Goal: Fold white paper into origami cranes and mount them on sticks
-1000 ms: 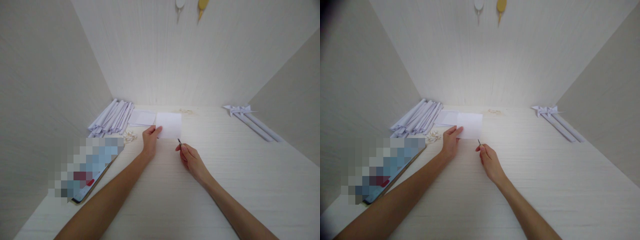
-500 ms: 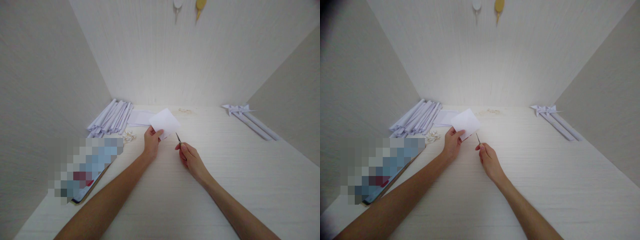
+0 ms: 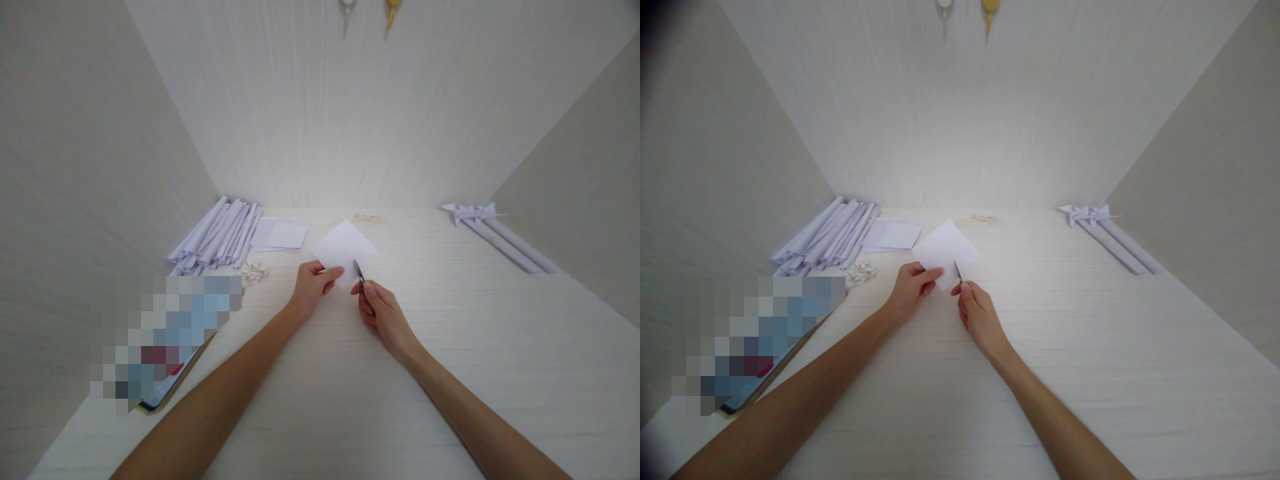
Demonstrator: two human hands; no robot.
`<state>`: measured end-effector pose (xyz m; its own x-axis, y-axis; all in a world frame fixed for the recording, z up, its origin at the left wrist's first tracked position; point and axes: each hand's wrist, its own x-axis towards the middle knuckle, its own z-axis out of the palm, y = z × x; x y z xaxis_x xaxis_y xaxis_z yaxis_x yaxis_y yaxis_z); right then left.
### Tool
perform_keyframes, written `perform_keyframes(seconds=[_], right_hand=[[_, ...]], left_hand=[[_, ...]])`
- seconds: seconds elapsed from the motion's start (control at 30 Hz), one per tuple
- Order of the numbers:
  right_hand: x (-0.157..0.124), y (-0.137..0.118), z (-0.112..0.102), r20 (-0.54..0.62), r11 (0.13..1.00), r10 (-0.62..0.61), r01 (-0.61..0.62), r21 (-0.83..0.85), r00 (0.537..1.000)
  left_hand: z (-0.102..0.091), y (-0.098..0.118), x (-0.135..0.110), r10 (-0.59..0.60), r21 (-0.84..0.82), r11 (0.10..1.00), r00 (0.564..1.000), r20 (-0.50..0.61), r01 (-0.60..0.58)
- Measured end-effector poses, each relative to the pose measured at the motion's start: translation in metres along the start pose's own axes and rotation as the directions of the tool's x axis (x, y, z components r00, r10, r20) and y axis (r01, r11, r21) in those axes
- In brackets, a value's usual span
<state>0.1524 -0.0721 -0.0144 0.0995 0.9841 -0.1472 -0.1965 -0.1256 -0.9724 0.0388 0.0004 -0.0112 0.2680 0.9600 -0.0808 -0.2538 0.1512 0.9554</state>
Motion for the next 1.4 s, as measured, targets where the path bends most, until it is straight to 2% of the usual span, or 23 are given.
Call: perform_keyframes(seconds=[0.07,0.13,0.3,0.37,0.57,0.73,1.4], right_hand=[[0.0001,0.0001,0.0003,-0.017,1.000,0.001,0.000,0.019,1.000],[0.0002,0.0001,0.0005,-0.031,1.000,-0.007,0.007,0.028,1.000],[0.0004,-0.0003,-0.0001,-0.055,0.999,-0.018,0.020,0.041,0.998],[0.0005,-0.0008,-0.0001,-0.044,0.999,-0.009,0.011,0.039,0.999],[0.0009,-0.0023,-0.0002,0.033,1.000,0.001,-0.001,-0.015,0.999],[0.0013,-0.0011,-0.0021,0.097,0.997,0.017,-0.010,-0.075,0.995],[0.0007,-0.0024,-0.0017,0.091,0.987,0.003,0.011,-0.159,0.996]], left_hand=[[0.0015,-0.0005,-0.0014,-0.030,0.020,0.999,0.998,0.058,0.029],[0.0029,-0.0010,-0.0016,-0.046,0.028,0.999,0.997,0.067,0.044],[0.0030,-0.0017,0.0026,-0.018,-0.067,0.998,0.996,-0.091,0.012],[0.0023,-0.0012,0.0036,-0.009,-0.092,0.996,0.994,-0.108,-0.001],[0.0027,0.0010,0.0011,0.060,-0.012,0.998,0.995,-0.078,-0.061],[0.0036,0.0004,-0.0003,0.070,0.013,0.998,0.995,-0.078,-0.069],[0.0046,0.0003,0.0008,0.070,-0.027,0.997,0.997,-0.041,-0.071]])
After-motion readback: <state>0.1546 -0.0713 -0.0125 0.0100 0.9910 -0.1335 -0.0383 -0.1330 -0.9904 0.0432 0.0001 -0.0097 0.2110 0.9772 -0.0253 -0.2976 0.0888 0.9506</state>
